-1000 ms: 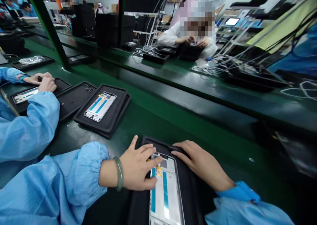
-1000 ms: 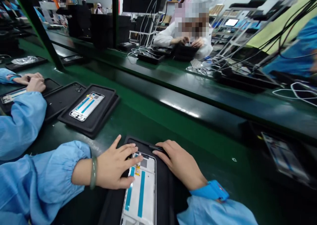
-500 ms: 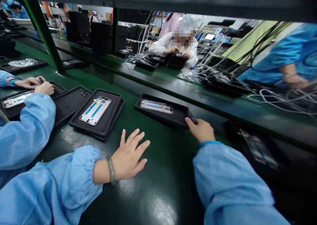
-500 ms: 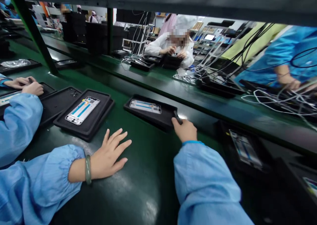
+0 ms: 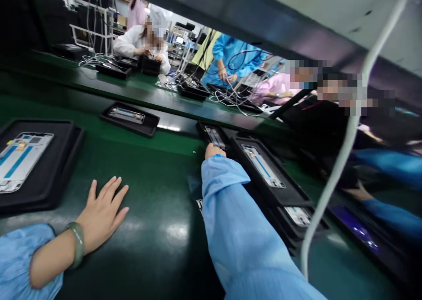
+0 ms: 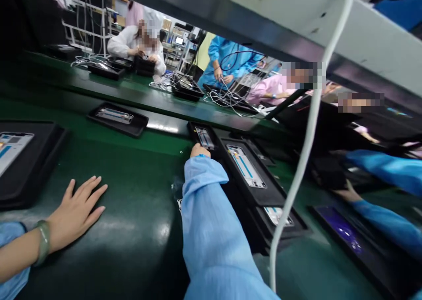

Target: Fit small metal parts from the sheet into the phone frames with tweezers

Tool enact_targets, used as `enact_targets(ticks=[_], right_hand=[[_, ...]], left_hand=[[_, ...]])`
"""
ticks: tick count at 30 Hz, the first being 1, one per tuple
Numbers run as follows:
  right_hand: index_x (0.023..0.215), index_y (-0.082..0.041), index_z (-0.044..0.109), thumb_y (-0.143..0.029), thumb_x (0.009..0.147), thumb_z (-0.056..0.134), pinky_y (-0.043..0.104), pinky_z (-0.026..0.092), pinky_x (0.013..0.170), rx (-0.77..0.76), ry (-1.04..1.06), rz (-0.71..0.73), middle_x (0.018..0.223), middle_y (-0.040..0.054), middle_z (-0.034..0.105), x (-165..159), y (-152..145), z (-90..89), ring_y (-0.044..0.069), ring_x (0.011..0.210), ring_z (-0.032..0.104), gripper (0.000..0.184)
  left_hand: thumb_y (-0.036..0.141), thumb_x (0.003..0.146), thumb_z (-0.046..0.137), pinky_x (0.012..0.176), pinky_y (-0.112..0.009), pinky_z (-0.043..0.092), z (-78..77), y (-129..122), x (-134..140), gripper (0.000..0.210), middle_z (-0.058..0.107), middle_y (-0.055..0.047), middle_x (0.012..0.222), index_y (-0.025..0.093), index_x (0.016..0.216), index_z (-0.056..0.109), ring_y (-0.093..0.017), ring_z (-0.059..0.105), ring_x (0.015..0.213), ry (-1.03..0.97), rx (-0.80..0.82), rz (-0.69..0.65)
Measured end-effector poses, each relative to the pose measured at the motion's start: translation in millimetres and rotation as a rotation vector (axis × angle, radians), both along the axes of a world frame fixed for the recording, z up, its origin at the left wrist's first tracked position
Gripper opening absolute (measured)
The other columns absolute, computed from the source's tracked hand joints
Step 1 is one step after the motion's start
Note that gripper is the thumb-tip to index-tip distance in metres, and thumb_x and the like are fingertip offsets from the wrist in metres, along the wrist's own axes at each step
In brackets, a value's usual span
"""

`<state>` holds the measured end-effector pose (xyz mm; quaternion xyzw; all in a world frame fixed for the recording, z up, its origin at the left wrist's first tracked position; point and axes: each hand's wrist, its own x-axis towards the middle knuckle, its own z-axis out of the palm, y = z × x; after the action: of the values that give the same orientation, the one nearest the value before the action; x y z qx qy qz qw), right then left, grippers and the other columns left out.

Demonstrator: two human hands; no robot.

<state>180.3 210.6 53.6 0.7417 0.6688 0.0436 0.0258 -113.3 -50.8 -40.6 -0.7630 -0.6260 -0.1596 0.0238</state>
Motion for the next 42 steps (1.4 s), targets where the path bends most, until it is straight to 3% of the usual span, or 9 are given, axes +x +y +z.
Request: enact_targets(ticks=[11,18,23,26,30,32,35,39,42], right_hand=[[0.127,-0.014,0.051,-0.027,0.095,0.05,0.041,0.05,0.087,0.014,-0.031,0.281,0.124,0.0151,0.056,-30,-10,15.6,0.026,0.107,0.06,0.035],[0.115,-0.028,0.058,-0.039,0.09,0.056,0.027,0.047,0.075,-0.148,0.014,0.799,0.113,0.0025,0.065,-75,-129,28.0,0.02,0.099,0.063,0.028],[0.115,-0.019,0.058,-0.034,0.092,0.05,0.027,0.044,0.055,-0.398,0.079,1.291,0.103,0.0069,0.066,-90,-235,16.3,0.019,0.084,0.065,0.029],[0.119,-0.027,0.057,-0.046,0.09,0.051,0.024,0.045,0.053,-0.55,0.319,1.479,0.113,0.0019,0.064,-81,-262,20.3,0.015,0.08,0.066,0.035],[0.123,-0.025,0.055,-0.039,0.086,0.059,0.028,0.054,0.083,-0.407,0.589,1.207,0.123,0.0036,0.062,-34,-233,23.0,0.018,0.11,0.062,0.04],[0.127,-0.022,0.054,-0.035,0.089,0.056,0.039,0.053,0.091,-0.224,0.509,0.905,0.13,0.0098,0.057,-2,-209,11.8,0.024,0.116,0.06,0.041],[0.135,-0.019,0.048,-0.036,0.088,0.055,0.049,0.056,0.083,-0.252,0.323,0.605,0.145,0.0167,0.042,37,-194,-15.7,0.03,0.108,0.064,0.05],[0.138,-0.024,0.046,-0.044,0.088,0.054,0.048,0.054,0.089,-0.295,0.443,0.599,0.149,0.0143,0.038,46,-204,-39.9,0.03,0.118,0.059,0.055],[0.113,-0.021,0.064,-0.047,0.085,0.056,0.044,0.048,0.098,-0.148,0.752,0.617,0.14,0.0132,0.048,39,-197,-43.8,0.027,0.121,0.055,0.039]], left_hand=[[0.044,0.095,0.032,0.109,-0.068,0.02,-0.5,0,-5,0.054,0.047,-0.016,0.143,0.015,0.139,0.044,-0.032,0.039,0.136,0.009,-0.018,0.001],[0.051,0.094,0.034,0.112,-0.065,0.02,1.4,2,-7,0.065,0.04,-0.011,0.15,0.024,0.151,0.017,-0.029,0.032,0.141,-0.105,-0.062,0.006],[0.046,0.097,0.027,0.113,-0.06,0.022,5.9,7,-9,0.065,0.02,-0.017,0.157,0.021,0.152,0.005,-0.029,0.017,0.146,-0.206,-0.054,0.086],[0.052,0.094,0.031,0.113,-0.059,0.023,9.4,8,-9,0.072,0.007,-0.021,0.159,0.017,0.152,0.004,-0.033,0.009,0.147,-0.243,-0.047,0.131],[0.062,0.088,0.04,0.114,-0.06,0.019,12.9,9,-8,0.083,0.011,-0.021,0.158,0.016,0.151,0.01,-0.035,0.012,0.146,-0.238,-0.077,0.118],[0.064,0.086,0.042,0.114,-0.061,0.015,14.3,9,-8,0.086,0.02,-0.02,0.156,0.018,0.151,0.011,-0.034,0.019,0.145,-0.223,-0.105,0.09],[0.066,0.084,0.041,0.114,-0.063,0.014,17.1,9,-11,0.087,0.032,-0.018,0.151,0.019,0.15,0.012,-0.033,0.03,0.141,-0.203,-0.138,0.059],[0.07,0.081,0.043,0.113,-0.062,0.018,21.9,7,-15,0.09,0.038,-0.016,0.146,0.02,0.15,0.016,-0.033,0.037,0.135,-0.174,-0.157,0.039],[0.073,0.079,0.042,0.111,-0.063,0.02,28.4,4,-10,0.092,0.038,-0.019,0.144,0.017,0.149,0.021,-0.037,0.034,0.135,-0.146,-0.141,0.065]])
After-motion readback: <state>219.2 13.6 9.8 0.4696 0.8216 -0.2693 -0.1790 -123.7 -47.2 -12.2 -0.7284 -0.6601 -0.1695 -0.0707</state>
